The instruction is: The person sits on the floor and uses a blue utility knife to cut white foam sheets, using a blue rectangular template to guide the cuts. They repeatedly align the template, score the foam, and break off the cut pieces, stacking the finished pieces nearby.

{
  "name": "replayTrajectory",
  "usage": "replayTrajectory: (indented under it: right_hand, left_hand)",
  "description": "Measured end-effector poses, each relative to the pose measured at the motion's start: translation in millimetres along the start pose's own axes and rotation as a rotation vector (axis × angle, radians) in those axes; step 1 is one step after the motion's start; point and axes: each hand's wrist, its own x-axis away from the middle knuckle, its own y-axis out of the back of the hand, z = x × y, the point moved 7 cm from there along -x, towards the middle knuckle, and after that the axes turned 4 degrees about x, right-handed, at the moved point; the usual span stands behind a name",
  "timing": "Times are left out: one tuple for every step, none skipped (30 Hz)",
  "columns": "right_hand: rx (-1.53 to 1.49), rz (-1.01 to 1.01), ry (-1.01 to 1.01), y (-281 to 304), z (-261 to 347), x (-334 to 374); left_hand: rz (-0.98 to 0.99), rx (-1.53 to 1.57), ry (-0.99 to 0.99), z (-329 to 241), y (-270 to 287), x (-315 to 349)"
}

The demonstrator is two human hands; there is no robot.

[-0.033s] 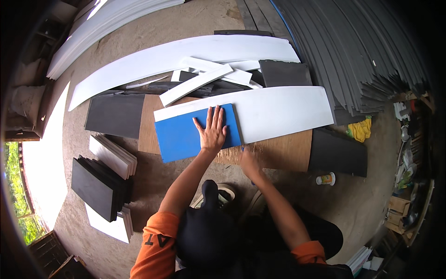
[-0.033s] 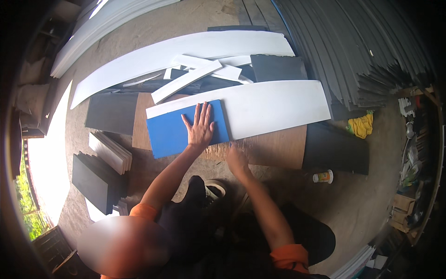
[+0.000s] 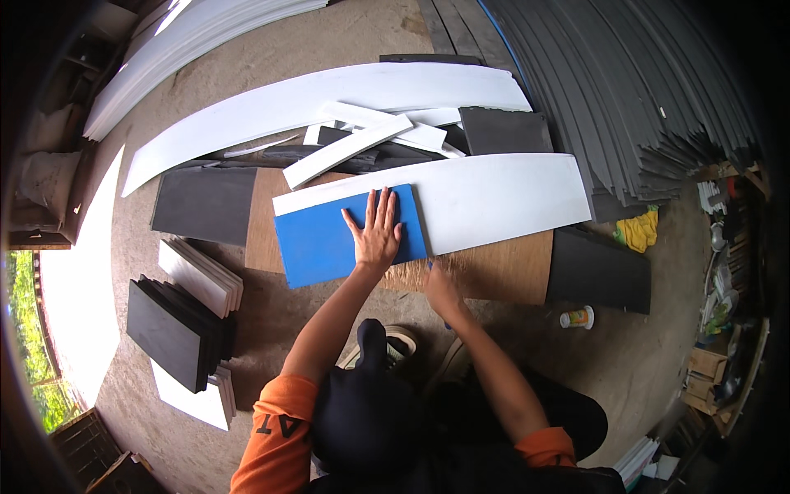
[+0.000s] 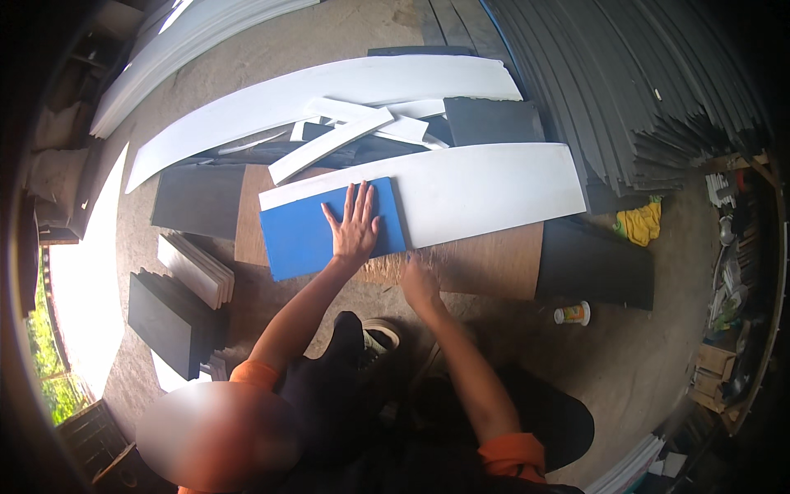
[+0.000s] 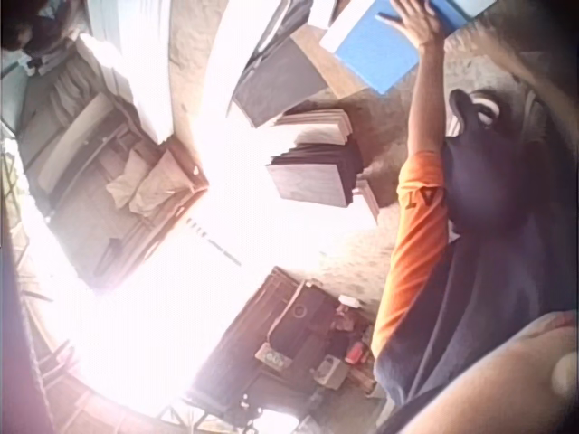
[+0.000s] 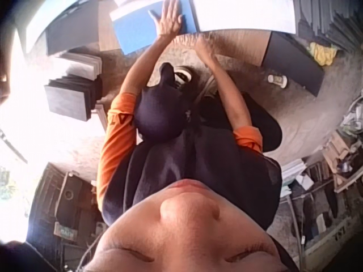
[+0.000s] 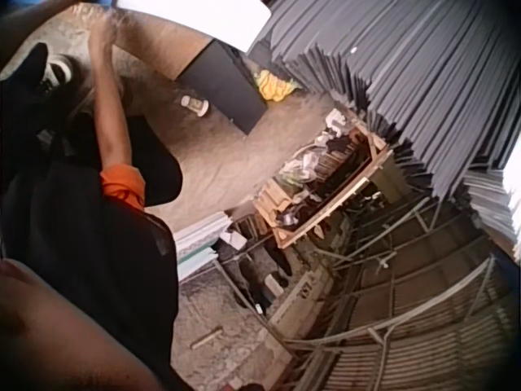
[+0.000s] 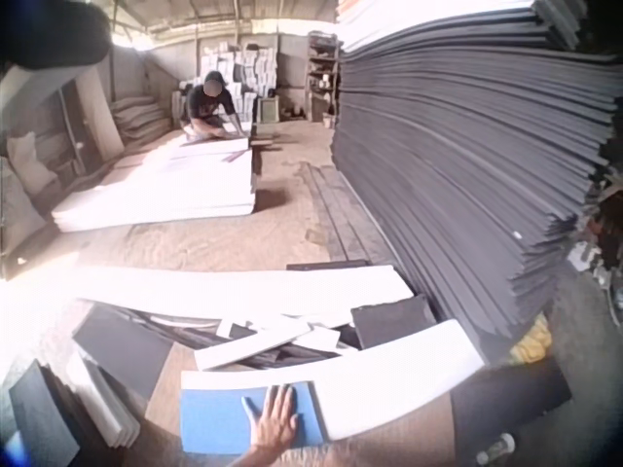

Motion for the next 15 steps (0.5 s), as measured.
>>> replayTrajectory:
  right_hand:
    - [0.025,0.028,-0.015,-3,-3,2]
    - [0.051,0.056,-0.028,-5,-6,4]
    - [0.078,0.082,-0.042,-6,-9,5]
    - [0.067,0.076,-0.052,-6,-11,7]
    - [0.056,0.071,-0.062,-5,-12,8]
    - [0.048,0.066,-0.068,-3,-11,9]
    - [0.080,0.106,-0.052,-4,-9,9]
    - [0.112,0.147,-0.036,-3,-7,11]
    - [0.152,0.168,-0.022,5,-9,5]
    - [0.176,0.118,0.032,14,-4,2]
    - [0.213,0.133,0.050,22,-4,-6]
    - [0.245,0.166,0.082,33,12,-6]
    - [0.280,0.195,0.094,41,17,-7]
    - [0.360,0.150,0.129,42,19,-15]
    - [0.395,0.217,0.125,44,23,-18]
  left_hand:
    - [-0.001,-0.003,-0.006,-1,1,0]
    - [-0.003,-0.006,-0.011,-2,1,0]
    - [0.002,-0.007,-0.009,-2,1,-1]
    - [0.006,-0.007,-0.007,-3,2,-1]
    - [0.009,-0.007,-0.004,-3,2,-2]
    - [0.004,-0.001,-0.006,-1,1,-1]
    - [-0.002,0.006,-0.007,2,1,-1]
    - [-0.009,0.013,-0.008,5,1,1]
    - [-0.002,0.048,-0.017,1,2,-1]
    - [0.001,0.075,-0.019,0,2,-1]
    - [0.004,0.102,-0.022,-2,3,-4]
    - [0.016,0.087,-0.010,3,4,-2]
    - [0.016,0.105,-0.014,1,5,-2]
    - [0.014,0.111,-0.019,-1,5,-4]
    - [0.017,0.118,-0.024,-2,5,-4]
